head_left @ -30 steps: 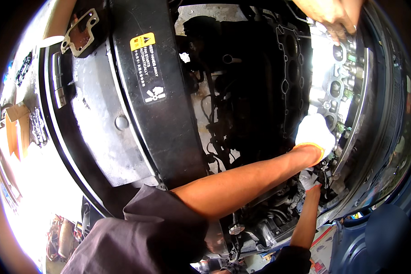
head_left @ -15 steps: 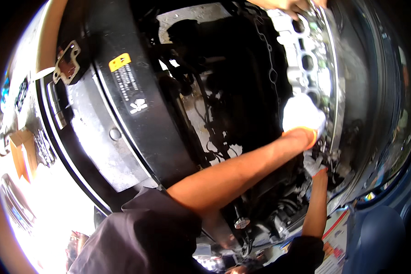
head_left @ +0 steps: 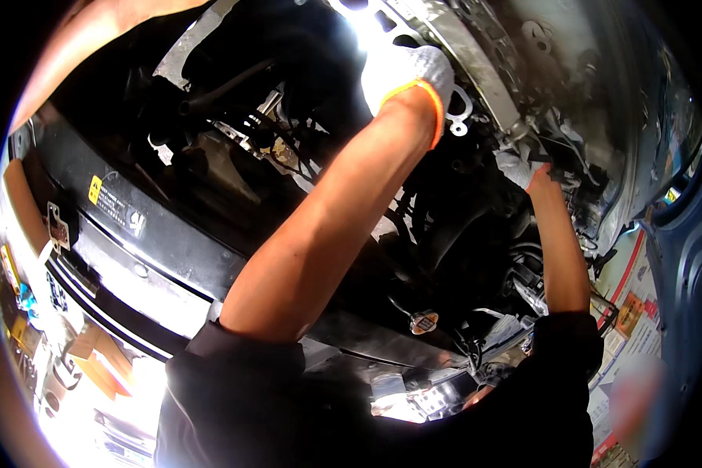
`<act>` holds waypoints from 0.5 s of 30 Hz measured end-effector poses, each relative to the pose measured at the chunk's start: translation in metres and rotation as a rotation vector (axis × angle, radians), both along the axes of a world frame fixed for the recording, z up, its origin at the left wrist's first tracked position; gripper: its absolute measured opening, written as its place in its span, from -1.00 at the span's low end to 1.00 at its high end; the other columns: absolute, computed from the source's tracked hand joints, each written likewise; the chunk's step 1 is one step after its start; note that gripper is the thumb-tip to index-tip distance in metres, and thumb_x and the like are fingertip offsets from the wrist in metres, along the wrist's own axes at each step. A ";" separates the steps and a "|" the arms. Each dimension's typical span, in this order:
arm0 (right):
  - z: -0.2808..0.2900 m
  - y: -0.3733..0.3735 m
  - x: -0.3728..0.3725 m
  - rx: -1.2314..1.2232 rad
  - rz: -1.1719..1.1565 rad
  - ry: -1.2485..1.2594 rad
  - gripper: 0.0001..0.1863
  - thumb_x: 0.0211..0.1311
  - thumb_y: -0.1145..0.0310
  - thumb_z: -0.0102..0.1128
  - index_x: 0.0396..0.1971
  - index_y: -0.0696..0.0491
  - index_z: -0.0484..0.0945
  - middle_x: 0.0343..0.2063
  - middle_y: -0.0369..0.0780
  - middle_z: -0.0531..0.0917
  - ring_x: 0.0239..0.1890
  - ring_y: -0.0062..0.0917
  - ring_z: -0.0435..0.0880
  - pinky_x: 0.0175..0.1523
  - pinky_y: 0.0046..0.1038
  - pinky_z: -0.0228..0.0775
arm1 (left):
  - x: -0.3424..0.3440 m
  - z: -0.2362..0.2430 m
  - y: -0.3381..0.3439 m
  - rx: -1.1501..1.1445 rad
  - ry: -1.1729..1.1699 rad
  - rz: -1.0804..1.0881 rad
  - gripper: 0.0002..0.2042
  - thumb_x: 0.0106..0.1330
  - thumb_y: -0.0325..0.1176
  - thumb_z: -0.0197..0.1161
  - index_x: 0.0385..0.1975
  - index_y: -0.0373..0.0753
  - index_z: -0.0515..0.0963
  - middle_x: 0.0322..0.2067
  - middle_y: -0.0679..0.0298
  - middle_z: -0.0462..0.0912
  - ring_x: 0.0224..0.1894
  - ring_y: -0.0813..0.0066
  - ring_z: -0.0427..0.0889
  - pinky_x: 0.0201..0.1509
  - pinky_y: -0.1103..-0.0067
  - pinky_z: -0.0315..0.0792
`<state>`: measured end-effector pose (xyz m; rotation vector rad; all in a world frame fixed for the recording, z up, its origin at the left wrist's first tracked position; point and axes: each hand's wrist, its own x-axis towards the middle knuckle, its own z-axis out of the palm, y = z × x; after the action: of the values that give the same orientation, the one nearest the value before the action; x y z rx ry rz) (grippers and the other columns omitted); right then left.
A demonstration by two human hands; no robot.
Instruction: The person lifts a cylinder head from the ground, places it onto an engine block inside the engine bay of a car, and then retrieves several long bolts from a cardboard box.
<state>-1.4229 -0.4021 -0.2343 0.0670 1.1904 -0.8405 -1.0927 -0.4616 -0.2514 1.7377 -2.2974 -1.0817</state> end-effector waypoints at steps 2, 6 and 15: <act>0.011 0.000 0.002 0.057 -0.040 -0.030 -0.63 0.41 0.07 0.09 -0.12 0.10 0.55 -0.42 -0.17 0.53 -0.56 -0.53 0.40 -0.57 -0.53 0.19 | -0.010 -0.006 -0.001 -0.009 0.042 0.019 -0.86 0.29 -0.37 0.33 -0.21 -0.20 0.71 -0.30 0.28 0.74 -0.22 0.38 0.73 -0.19 0.45 0.58; -0.014 -0.001 -0.054 0.146 -0.033 -0.148 -0.63 0.34 0.03 0.18 -0.23 0.09 0.54 -0.52 -0.21 0.45 -0.63 -0.53 0.29 -0.56 -0.54 0.12 | -0.034 -0.018 -0.003 -0.011 0.149 0.057 -0.85 0.29 -0.35 0.36 -0.24 -0.25 0.70 -0.37 0.24 0.73 -0.28 0.37 0.73 -0.23 0.44 0.56; 0.002 -0.023 -0.056 0.194 -0.035 -0.048 -0.69 0.34 0.07 0.16 -0.30 0.03 0.49 -0.52 -0.26 0.43 -0.59 -0.61 0.34 -0.57 -0.62 0.08 | -0.043 -0.011 -0.006 -0.064 0.280 0.121 -0.77 0.26 -0.26 0.42 -0.38 -0.34 0.68 -0.55 0.11 0.64 -0.44 0.23 0.61 -0.33 0.38 0.47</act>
<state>-1.4790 -0.4254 -0.2321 0.2656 1.2257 -0.7484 -1.1356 -0.4680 -0.2627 1.5662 -2.0113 -1.1326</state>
